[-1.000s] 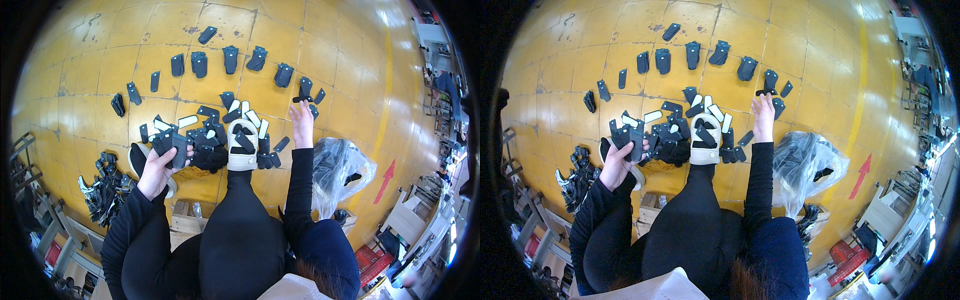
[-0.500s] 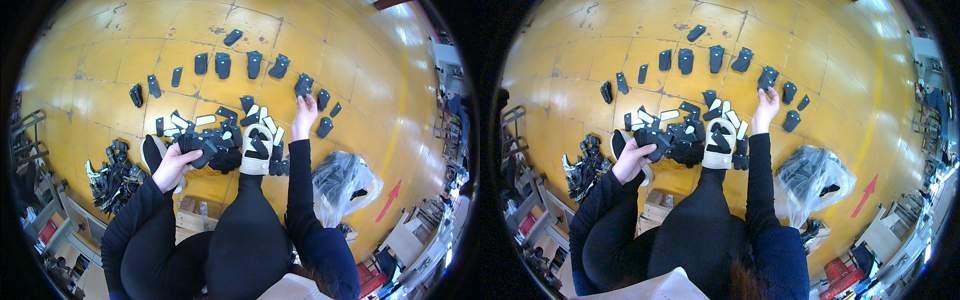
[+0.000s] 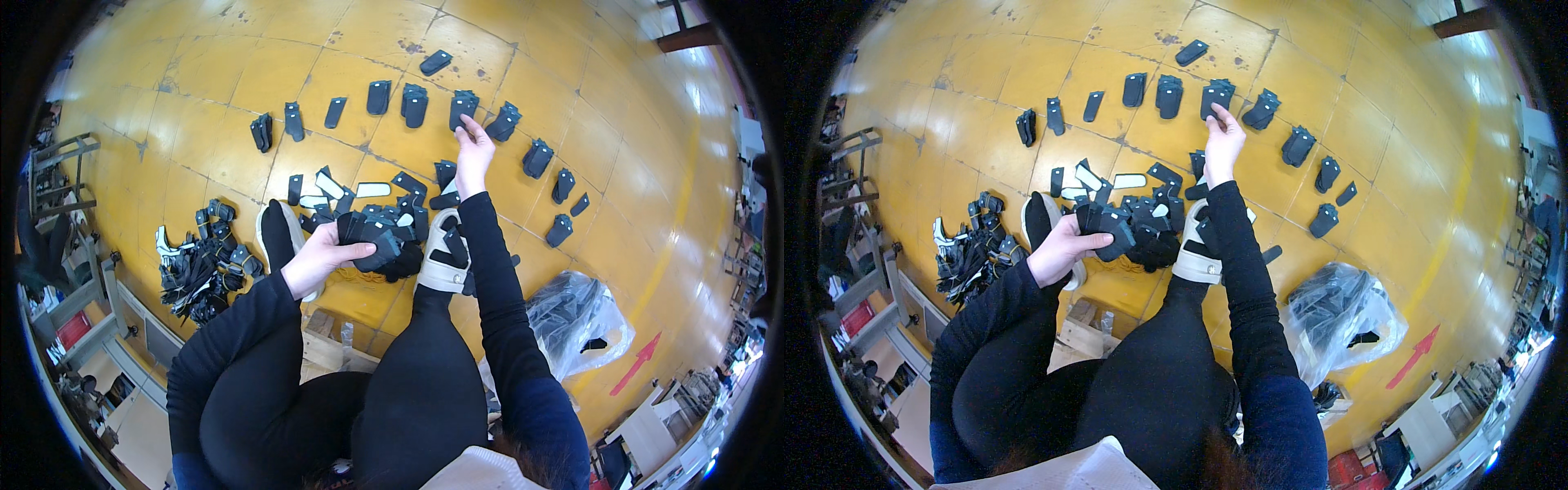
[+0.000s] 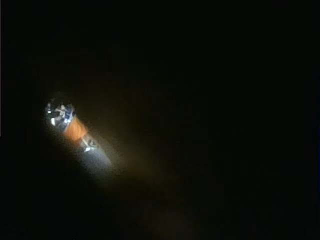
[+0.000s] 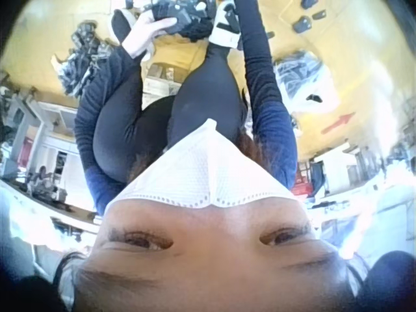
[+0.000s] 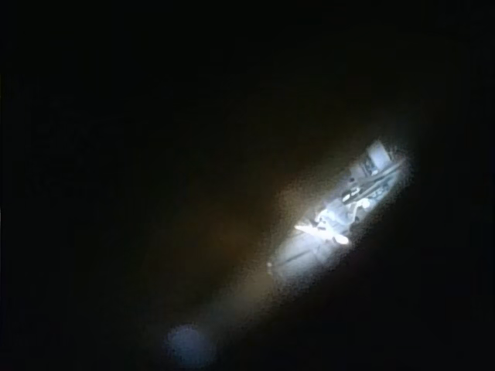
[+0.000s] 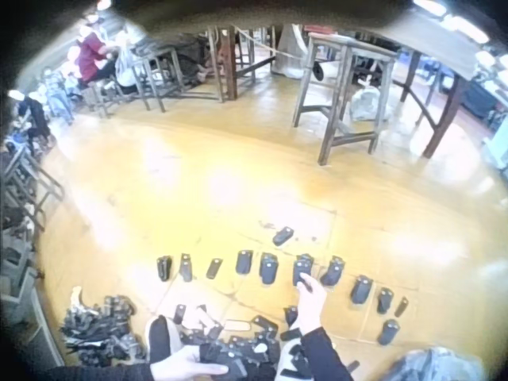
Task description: The person sits on the floor and sorts small black plastic parts by picking them up, inspecting them, and arranging them into rows. The person occasionally gathers parts into a bundle and continues to organize them on the floor.
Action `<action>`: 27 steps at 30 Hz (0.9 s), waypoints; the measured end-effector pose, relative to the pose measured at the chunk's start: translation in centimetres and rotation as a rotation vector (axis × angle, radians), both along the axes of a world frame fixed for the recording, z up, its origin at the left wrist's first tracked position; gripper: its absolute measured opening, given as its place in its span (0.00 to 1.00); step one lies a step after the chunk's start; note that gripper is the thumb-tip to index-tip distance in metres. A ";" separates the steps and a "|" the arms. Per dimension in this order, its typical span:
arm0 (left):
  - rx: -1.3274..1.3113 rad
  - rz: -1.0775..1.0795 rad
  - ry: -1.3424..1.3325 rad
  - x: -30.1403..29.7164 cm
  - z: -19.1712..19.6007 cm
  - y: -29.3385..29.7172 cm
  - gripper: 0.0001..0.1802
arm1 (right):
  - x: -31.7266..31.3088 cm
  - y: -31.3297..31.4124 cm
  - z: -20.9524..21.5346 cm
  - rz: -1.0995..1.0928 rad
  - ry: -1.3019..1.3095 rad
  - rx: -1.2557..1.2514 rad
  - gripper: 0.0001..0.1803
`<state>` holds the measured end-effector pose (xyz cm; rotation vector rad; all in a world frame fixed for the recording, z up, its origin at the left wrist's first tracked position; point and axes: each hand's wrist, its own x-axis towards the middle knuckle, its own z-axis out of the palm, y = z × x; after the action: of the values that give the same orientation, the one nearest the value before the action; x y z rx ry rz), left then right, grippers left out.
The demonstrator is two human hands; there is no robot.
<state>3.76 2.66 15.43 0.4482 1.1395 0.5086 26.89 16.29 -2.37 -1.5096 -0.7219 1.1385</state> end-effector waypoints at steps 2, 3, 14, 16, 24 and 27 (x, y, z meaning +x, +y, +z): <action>-0.006 -0.028 0.014 -0.4 -0.4 -0.2 0.14 | -1.5 0.0 0.0 0.055 0.010 -0.021 0.16; -0.007 -0.037 0.015 -0.4 -0.4 -0.2 0.14 | -2.2 -0.1 -0.2 0.091 -0.021 -0.037 0.16; 0.015 -0.042 -0.059 -0.3 -0.5 -0.3 0.14 | -7.6 -2.7 0.0 0.447 -0.047 0.032 0.16; 0.027 -0.067 -0.053 -0.4 -0.8 -0.4 0.15 | -8.0 -3.1 0.3 0.495 -0.024 0.041 0.17; 0.066 -0.053 -0.095 -0.4 -0.9 -0.5 0.15 | -8.7 -3.5 0.6 0.551 0.014 0.048 0.18; 0.063 -0.038 -0.122 -0.3 -1.0 -0.6 0.16 | -8.7 -3.5 0.2 0.555 0.034 0.051 0.19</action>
<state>3.46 2.06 14.40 0.4858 0.9980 0.5330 18.20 12.83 -2.20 -1.2747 -1.1816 1.5344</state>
